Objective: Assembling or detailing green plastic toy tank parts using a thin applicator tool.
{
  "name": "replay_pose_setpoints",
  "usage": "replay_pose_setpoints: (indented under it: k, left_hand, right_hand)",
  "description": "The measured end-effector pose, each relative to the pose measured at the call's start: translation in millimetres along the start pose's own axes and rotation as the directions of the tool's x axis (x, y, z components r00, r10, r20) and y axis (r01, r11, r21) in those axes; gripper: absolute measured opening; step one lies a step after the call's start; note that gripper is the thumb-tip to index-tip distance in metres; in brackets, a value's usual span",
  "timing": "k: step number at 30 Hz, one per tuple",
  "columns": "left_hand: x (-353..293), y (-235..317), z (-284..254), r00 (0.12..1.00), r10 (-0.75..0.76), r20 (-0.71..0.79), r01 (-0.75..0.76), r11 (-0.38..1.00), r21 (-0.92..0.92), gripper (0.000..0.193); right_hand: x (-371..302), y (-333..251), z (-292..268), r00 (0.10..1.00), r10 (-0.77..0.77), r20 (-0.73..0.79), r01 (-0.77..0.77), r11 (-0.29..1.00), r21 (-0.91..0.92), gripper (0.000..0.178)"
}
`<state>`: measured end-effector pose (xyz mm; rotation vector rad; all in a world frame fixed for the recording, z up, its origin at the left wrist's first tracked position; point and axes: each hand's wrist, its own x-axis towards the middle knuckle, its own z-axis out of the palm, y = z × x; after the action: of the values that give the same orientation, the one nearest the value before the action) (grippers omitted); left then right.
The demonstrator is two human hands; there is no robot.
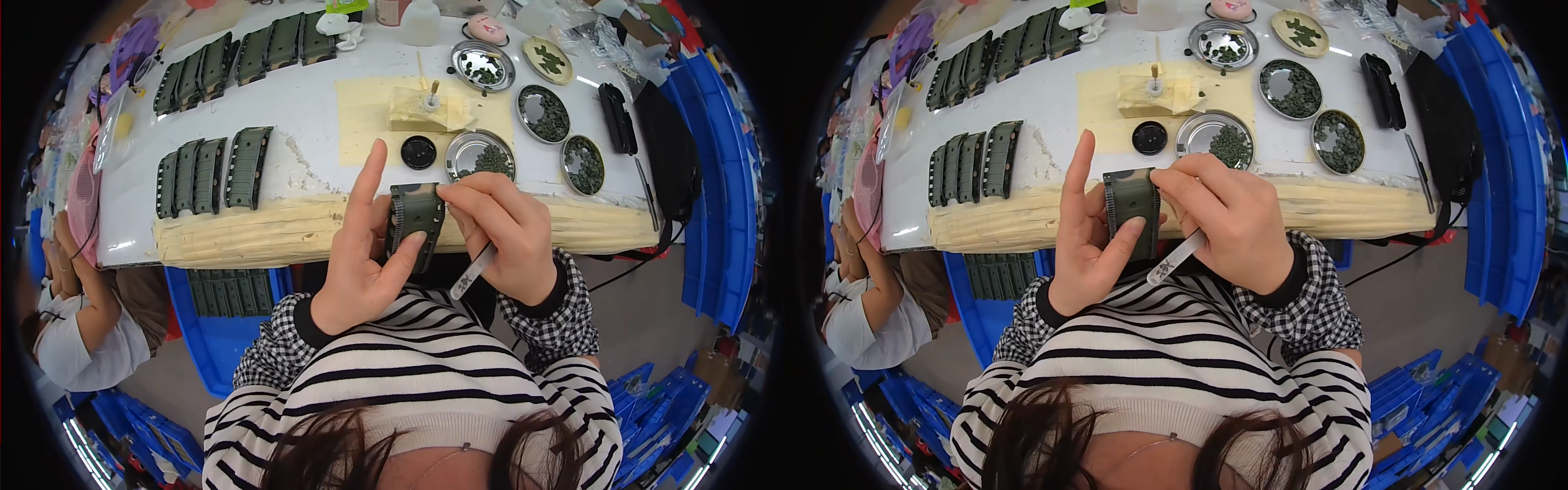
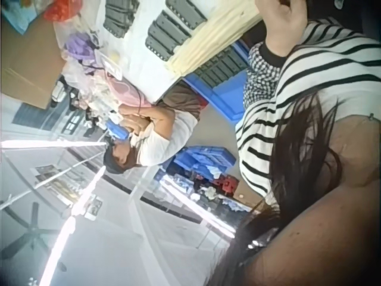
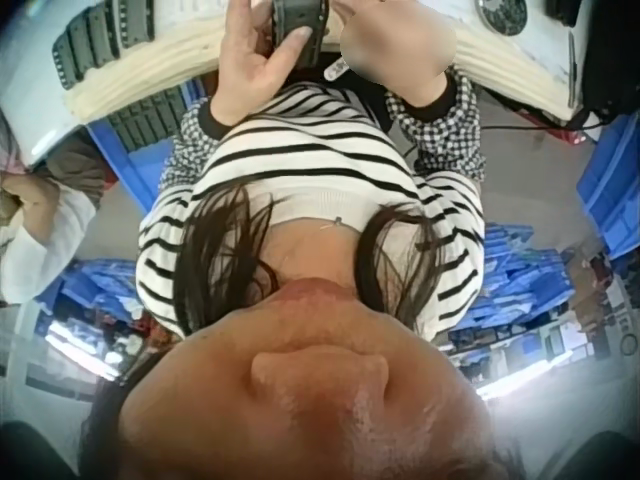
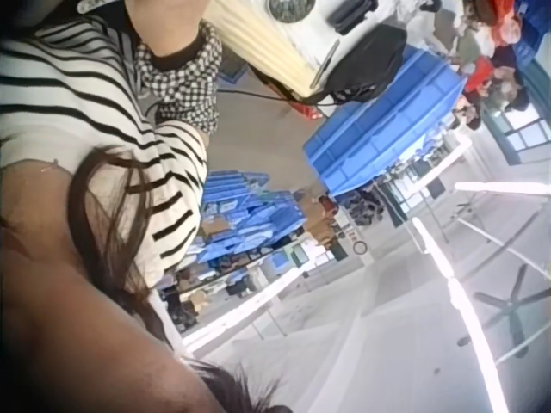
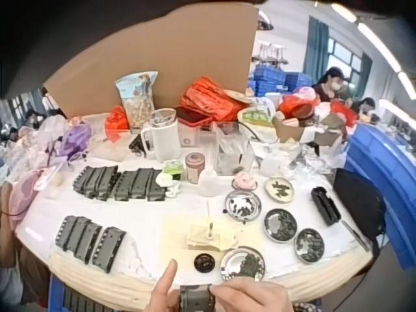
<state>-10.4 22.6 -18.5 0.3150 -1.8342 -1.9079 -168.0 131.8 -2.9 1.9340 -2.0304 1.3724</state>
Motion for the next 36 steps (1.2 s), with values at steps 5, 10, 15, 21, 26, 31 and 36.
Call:
replay_pose_setpoints:
  k: [5, 10, 15, 21, 26, 31, 36]
  left_hand:
    - [5, 11, 6, 0.99, -0.144, 0.014, 0.142, 0.946, -0.29, 0.083]
    - [8, 17, 0, 0.967, -0.238, 0.095, 0.255, 0.867, -0.428, 0.081]
    - [9, 15, -4, 0.948, -0.287, 0.135, 0.312, 0.769, -0.558, 0.077]
    - [14, 4, -9, 0.911, -0.305, 0.277, 0.403, 0.52, -0.753, 0.064]
    - [17, 0, -12, 0.906, -0.252, 0.339, 0.406, 0.298, -0.864, 0.065]
    - [17, -1, -16, 0.906, -0.232, 0.353, 0.406, 0.246, -0.88, 0.068]
    - [18, 5, -11, 0.912, -0.267, 0.312, 0.393, 0.347, -0.851, 0.078]
  right_hand:
    - [0, -4, -15, 0.959, 0.282, 0.031, -0.277, 0.904, 0.327, 0.017]
    - [-1, 0, -26, 0.931, 0.359, -0.066, -0.314, 0.881, 0.354, 0.016]
    - [-13, 25, -64, 0.824, 0.451, -0.344, -0.482, 0.876, -0.007, 0.01]
    - [-23, 73, -99, 0.874, 0.441, -0.205, -0.486, 0.807, -0.336, 0.012]
    - [-21, 83, -104, 0.846, 0.529, -0.071, -0.507, 0.754, -0.419, 0.013]
    - [-20, 94, -112, 0.854, 0.52, 0.025, -0.476, 0.799, -0.368, 0.014]
    - [-13, 96, -121, 0.787, 0.594, 0.168, -0.523, 0.786, -0.329, 0.013]
